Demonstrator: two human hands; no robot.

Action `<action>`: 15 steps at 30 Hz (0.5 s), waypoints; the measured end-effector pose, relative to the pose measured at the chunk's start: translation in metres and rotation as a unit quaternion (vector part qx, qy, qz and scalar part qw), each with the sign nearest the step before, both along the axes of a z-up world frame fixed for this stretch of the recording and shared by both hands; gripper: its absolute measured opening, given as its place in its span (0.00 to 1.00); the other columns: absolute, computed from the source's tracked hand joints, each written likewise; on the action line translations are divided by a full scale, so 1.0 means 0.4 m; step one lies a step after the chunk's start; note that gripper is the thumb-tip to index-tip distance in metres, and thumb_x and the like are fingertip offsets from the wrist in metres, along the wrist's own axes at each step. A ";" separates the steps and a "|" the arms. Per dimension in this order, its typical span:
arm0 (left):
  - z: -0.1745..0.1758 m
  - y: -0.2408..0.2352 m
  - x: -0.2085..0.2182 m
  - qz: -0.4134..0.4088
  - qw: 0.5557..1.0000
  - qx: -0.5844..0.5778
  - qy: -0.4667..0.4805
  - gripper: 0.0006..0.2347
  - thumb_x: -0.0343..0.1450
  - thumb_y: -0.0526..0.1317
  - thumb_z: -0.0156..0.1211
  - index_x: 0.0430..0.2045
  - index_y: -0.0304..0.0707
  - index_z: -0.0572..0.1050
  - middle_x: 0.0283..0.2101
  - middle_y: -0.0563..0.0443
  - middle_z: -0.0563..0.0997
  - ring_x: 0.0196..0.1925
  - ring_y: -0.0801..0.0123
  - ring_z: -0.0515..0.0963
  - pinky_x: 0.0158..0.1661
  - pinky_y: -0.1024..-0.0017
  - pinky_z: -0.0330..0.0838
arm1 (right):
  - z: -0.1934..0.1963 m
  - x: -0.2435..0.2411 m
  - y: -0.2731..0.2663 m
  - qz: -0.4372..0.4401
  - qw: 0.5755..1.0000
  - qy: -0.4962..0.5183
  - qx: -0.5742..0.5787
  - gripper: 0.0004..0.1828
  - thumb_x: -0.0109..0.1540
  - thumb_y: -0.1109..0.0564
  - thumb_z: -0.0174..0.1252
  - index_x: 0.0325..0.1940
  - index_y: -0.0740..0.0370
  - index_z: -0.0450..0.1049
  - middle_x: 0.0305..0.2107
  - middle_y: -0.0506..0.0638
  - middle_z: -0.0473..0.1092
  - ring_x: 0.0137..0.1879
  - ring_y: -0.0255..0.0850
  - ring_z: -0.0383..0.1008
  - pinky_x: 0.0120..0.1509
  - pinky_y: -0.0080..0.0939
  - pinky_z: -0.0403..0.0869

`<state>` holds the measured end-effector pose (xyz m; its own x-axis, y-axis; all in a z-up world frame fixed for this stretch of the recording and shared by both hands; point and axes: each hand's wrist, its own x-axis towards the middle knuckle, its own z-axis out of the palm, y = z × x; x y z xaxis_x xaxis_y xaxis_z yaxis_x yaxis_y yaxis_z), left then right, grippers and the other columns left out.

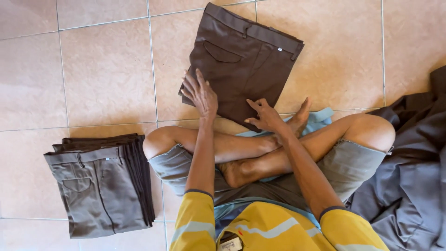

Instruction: The person sits cross-legged on a tiled floor and folds dark trousers by hand. They unfold each pair, align the legs, fold the garment in half lengthwise, then fold it into a compact rectangle, placing the finished piece onto a growing stack.

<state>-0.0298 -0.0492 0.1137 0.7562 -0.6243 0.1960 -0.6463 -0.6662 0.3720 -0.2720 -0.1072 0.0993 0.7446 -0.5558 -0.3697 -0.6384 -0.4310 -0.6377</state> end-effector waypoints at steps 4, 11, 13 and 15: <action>-0.128 -0.017 0.080 0.046 0.993 0.072 0.077 0.26 0.78 0.54 0.50 0.73 0.54 0.58 0.76 0.36 0.54 0.76 0.29 0.49 0.64 0.21 0.46 | 0.012 0.005 -0.006 -0.010 1.000 -0.008 0.024 0.43 0.61 0.43 0.63 0.79 0.43 0.57 0.61 0.60 0.61 0.51 0.54 0.80 0.55 0.56 0.79; -0.175 -0.012 0.117 0.055 0.986 0.128 0.095 0.32 0.74 0.62 0.51 0.74 0.59 0.53 0.78 0.37 0.46 0.80 0.38 0.39 0.71 0.31 0.34 | 0.020 0.020 -0.003 -0.034 0.987 -0.086 0.129 0.39 0.64 0.46 0.63 0.78 0.50 0.60 0.57 0.60 0.65 0.52 0.54 0.79 0.55 0.52 0.78; -0.129 -0.018 0.047 0.062 0.994 0.088 0.035 0.32 0.74 0.58 0.58 0.72 0.50 0.59 0.76 0.31 0.50 0.79 0.36 0.44 0.70 0.31 0.41 | 0.005 0.018 -0.016 -0.041 0.985 -0.104 0.128 0.38 0.64 0.48 0.63 0.77 0.52 0.61 0.56 0.61 0.65 0.52 0.55 0.79 0.55 0.52 0.78; -0.014 -0.014 -0.064 -0.068 0.997 -0.031 0.003 0.24 0.73 0.36 0.58 0.68 0.40 0.64 0.75 0.29 0.54 0.76 0.33 0.53 0.68 0.34 0.51 | -0.044 0.018 -0.013 -0.026 0.980 -0.167 0.103 0.33 0.66 0.52 0.60 0.75 0.57 0.64 0.51 0.65 0.66 0.54 0.66 0.76 0.54 0.59 0.77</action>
